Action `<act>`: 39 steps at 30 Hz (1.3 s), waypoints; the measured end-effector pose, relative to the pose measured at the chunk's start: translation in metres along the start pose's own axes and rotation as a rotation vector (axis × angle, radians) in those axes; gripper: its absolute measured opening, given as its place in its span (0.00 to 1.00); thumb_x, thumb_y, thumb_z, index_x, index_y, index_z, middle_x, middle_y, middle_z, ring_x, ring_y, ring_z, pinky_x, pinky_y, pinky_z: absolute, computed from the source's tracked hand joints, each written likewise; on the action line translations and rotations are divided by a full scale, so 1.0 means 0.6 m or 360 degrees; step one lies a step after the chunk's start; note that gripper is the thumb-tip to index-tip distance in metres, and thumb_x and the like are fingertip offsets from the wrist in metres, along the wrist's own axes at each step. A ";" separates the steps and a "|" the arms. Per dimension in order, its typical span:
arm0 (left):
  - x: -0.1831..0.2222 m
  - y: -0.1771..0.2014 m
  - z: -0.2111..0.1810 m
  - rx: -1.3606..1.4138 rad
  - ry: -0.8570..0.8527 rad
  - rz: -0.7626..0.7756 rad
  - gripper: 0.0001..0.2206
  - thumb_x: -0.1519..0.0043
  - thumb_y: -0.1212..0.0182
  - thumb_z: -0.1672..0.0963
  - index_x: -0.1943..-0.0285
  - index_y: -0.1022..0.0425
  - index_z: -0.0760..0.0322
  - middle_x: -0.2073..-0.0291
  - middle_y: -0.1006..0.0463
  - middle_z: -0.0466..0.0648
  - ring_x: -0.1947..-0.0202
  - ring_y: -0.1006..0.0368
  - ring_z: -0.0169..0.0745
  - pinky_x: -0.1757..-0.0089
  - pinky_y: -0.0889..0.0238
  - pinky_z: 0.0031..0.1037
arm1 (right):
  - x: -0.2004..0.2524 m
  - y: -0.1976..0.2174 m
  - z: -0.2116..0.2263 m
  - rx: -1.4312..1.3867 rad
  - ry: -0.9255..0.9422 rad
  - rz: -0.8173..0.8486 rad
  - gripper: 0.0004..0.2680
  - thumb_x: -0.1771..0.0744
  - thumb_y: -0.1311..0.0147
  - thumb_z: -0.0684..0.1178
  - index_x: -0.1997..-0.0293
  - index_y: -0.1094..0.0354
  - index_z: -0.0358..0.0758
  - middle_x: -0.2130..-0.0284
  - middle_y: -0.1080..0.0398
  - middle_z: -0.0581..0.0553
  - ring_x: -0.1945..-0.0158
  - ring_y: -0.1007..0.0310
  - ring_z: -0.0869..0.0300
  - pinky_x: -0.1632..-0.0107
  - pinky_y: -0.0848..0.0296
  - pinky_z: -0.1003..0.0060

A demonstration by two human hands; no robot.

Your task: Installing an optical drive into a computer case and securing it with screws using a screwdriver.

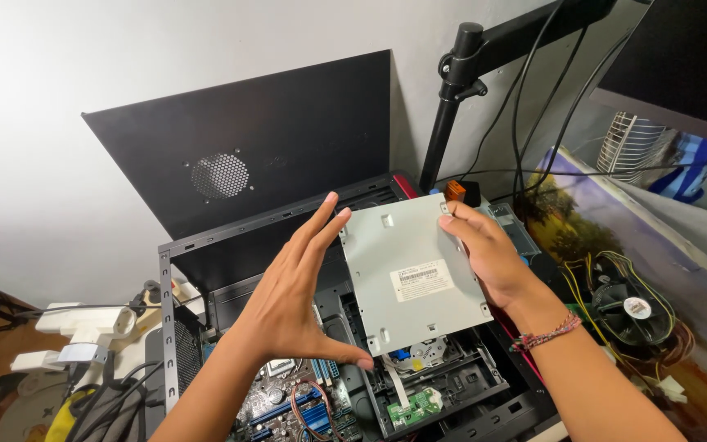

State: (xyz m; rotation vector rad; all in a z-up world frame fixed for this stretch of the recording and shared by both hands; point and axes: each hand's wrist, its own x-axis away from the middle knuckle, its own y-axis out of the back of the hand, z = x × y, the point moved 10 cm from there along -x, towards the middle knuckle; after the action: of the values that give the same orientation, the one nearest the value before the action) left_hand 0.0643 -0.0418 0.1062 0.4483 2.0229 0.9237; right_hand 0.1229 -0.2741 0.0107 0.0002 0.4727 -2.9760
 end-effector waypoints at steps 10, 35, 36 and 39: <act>-0.001 -0.008 -0.006 0.0144 0.0003 0.0011 0.73 0.72 0.24 0.34 0.18 0.59 0.63 0.20 0.52 0.63 0.22 0.49 0.67 0.32 0.46 0.52 | 0.007 -0.010 0.009 -0.0021 -0.0006 -0.0033 0.06 0.29 0.56 0.45 0.52 0.34 0.36 0.62 0.27 0.48 0.60 0.27 0.66 0.54 0.27 0.68; -0.007 -0.001 -0.052 0.0123 -0.0083 -0.0043 0.63 0.66 0.23 0.38 0.20 0.49 0.60 0.24 0.44 0.57 0.25 0.47 0.64 0.33 0.46 0.56 | 0.025 -0.013 0.027 0.0418 0.0028 -0.0222 0.15 0.33 0.44 0.43 0.38 0.33 0.37 0.56 0.27 0.48 0.57 0.27 0.65 0.55 0.26 0.67; -0.008 -0.001 -0.057 0.0130 -0.0086 -0.0041 0.63 0.66 0.23 0.38 0.20 0.49 0.60 0.24 0.44 0.57 0.25 0.47 0.64 0.33 0.46 0.56 | 0.029 -0.014 0.030 0.0420 0.0026 -0.0229 0.15 0.33 0.44 0.43 0.38 0.33 0.37 0.56 0.27 0.48 0.57 0.27 0.65 0.55 0.26 0.67; -0.009 -0.001 -0.072 0.0092 -0.0086 -0.0025 0.62 0.66 0.23 0.38 0.21 0.48 0.59 0.25 0.43 0.56 0.26 0.47 0.64 0.34 0.47 0.57 | 0.047 -0.013 0.047 0.0410 0.0064 -0.0322 0.17 0.35 0.41 0.41 0.38 0.32 0.37 0.58 0.26 0.45 0.60 0.24 0.63 0.60 0.24 0.67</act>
State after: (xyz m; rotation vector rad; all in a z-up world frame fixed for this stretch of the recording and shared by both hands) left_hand 0.0322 -0.0644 0.1247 0.4835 2.0051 0.8370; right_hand 0.0948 -0.2792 0.0393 0.0390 0.0949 -3.2184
